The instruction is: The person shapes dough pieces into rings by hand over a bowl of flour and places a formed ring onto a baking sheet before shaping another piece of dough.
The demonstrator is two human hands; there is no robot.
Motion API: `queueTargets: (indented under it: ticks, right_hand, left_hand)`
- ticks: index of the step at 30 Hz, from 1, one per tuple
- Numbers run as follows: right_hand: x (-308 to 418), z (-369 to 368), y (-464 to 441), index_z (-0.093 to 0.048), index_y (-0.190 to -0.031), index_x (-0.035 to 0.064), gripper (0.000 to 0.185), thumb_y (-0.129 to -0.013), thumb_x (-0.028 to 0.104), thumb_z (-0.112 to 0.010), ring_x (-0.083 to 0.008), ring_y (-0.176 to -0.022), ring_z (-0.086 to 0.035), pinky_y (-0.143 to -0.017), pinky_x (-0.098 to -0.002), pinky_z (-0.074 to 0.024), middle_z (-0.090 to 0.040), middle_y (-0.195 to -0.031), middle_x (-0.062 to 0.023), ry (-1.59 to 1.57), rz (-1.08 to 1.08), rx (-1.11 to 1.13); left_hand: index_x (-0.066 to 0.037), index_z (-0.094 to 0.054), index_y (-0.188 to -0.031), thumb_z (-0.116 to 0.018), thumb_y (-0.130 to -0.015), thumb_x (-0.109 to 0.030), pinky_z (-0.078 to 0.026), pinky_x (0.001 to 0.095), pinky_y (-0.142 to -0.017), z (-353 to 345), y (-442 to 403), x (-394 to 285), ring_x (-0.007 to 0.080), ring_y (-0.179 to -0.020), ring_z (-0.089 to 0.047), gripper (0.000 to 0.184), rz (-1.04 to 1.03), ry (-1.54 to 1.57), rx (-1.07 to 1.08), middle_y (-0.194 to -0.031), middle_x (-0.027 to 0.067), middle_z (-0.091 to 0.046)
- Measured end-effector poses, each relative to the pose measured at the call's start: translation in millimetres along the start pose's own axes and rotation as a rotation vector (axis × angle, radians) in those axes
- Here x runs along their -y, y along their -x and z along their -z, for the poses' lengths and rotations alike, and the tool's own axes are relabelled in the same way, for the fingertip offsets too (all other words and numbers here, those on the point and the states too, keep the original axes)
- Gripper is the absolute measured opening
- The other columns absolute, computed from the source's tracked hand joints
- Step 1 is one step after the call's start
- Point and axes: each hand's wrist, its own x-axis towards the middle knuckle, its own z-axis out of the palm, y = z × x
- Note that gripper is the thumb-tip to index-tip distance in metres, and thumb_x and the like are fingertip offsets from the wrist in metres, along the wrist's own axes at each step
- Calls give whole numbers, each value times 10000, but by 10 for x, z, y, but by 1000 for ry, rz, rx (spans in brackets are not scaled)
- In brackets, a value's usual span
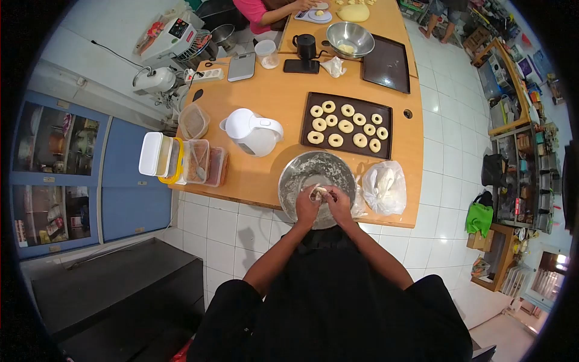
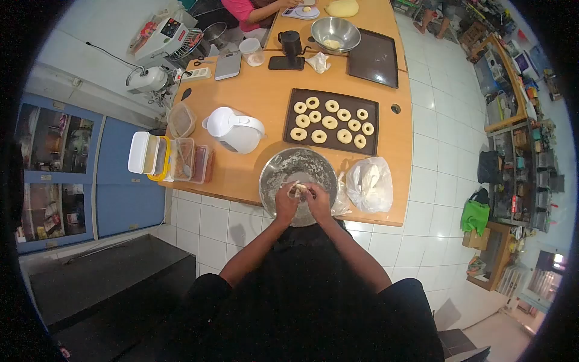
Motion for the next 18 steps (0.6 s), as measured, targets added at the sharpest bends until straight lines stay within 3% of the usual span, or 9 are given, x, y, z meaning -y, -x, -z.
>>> queueTargets:
  ticks: [3, 6, 9, 12, 15, 18]
  right_hand:
    - [37, 11, -6, -626, -1021, -8, 174, -858, 39, -591, -149, -838, -643, -750, -284, -508, -659, -919, -99, 22, -30, -1]
    - [26, 4, -6, -612, -1032, -13, 181, -862, 42, -588, -150, -845, -642, -755, -291, -510, -659, -929, -98, 29, -36, -18]
    - [-6, -13, -1, -601, -1041, -16, 186, -865, 43, -586, -143, -844, -638, -754, -291, -511, -661, -930, -89, -43, -27, -46]
    - [-92, -22, 21, -598, -1051, -23, 186, -879, 47, -579, -120, -851, -620, -755, -260, -500, -654, -932, -67, -204, -106, 0]
    - [-124, 3, 20, -606, -1041, -31, 179, -885, 52, -577, -108, -854, -610, -750, -242, -494, -650, -940, -57, -144, -115, 18]
    - [-70, -7, 13, -619, -1024, -30, 170, -885, 60, -581, -105, -851, -608, -743, -239, -493, -650, -946, -58, -69, -83, 24]
  left_hand:
    - [-48, -608, -1073, -661, -672, 2, -476, 385, -791, -41, 20, 47, 329, -881, -595, 408, 82, -194, 9, -982, 164, -604]
    - [-48, -600, -1080, -662, -689, -11, -467, 406, -807, -54, 7, 68, 344, -893, -591, 397, -91, -217, -45, -951, 170, -609]
    - [-38, -587, -1083, -653, -697, -3, -475, 388, -794, -111, -1, 106, 327, -884, -599, 394, 7, -48, -66, -908, 168, -616]
    - [-14, -577, -1088, -622, -715, 47, -493, 320, -764, -178, -6, 194, 225, -863, -637, 381, 158, 187, -28, -922, 143, -643]
    - [-16, -571, -1092, -611, -698, 41, -495, 327, -740, -147, 21, 158, 250, -846, -637, 400, 108, 199, -53, -935, 159, -630]
    - [-12, -579, -1083, -606, -705, 47, -498, 308, -732, -164, 3, 251, 222, -839, -644, 383, 69, 102, -83, -929, 153, -640]
